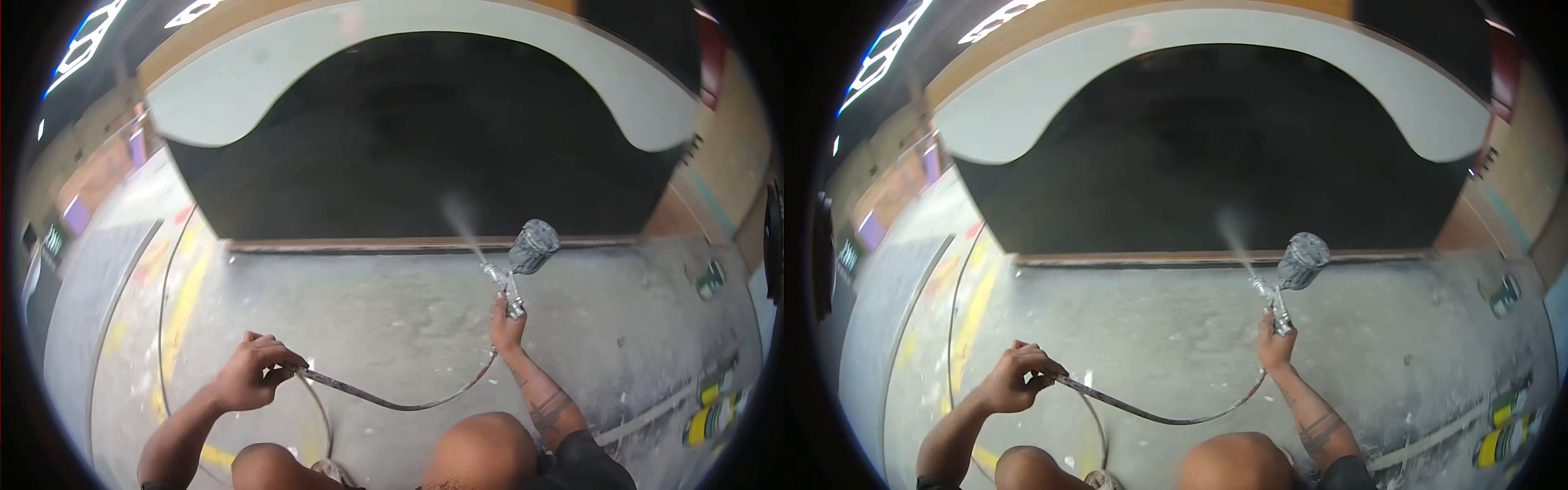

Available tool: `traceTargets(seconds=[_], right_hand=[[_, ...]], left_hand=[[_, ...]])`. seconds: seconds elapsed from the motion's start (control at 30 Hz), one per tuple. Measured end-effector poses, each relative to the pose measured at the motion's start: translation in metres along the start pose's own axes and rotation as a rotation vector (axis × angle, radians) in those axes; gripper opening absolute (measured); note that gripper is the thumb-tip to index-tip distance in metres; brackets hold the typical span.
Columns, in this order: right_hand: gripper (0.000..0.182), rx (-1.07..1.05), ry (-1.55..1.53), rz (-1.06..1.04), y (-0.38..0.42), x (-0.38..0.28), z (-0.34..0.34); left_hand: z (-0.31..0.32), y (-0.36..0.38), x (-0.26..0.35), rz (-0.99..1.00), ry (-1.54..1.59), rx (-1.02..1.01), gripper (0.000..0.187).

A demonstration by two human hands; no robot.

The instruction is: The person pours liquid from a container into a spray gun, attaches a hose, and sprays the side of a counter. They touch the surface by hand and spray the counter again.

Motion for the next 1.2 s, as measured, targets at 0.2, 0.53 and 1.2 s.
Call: traceTargets(seconds=[0.2, 0.53, 1.2], right_hand=[[0.024, -0.438, 0.222, -0.213, 0.076, -0.044, 0.215], [0.023, -0.941, -0.119, -0.276, 0.171, -0.133, 0.366], [0.032, -0.214, 0.228, -0.203, -0.018, -0.067, -0.103]], left_hand=[[-0.049, 0.127, -0.080, -0.061, 0.022, 0.236, 0.025], [-0.070, 0.207, -0.155, -0.263, 0.098, 0.466, 0.028], [0.054, -0.055, 0.000, 0.224, 0.023, -0.219, 0.022]])
Point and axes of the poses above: each hand's wrist, its own y-axis away from the middle knuckle, its own z-axis out of the palm, x = y × z, the point moved 8 cm from there along -y, towards the middle knuckle, and after that the axes turned 3 degrees about y, right-handed, at the moved point
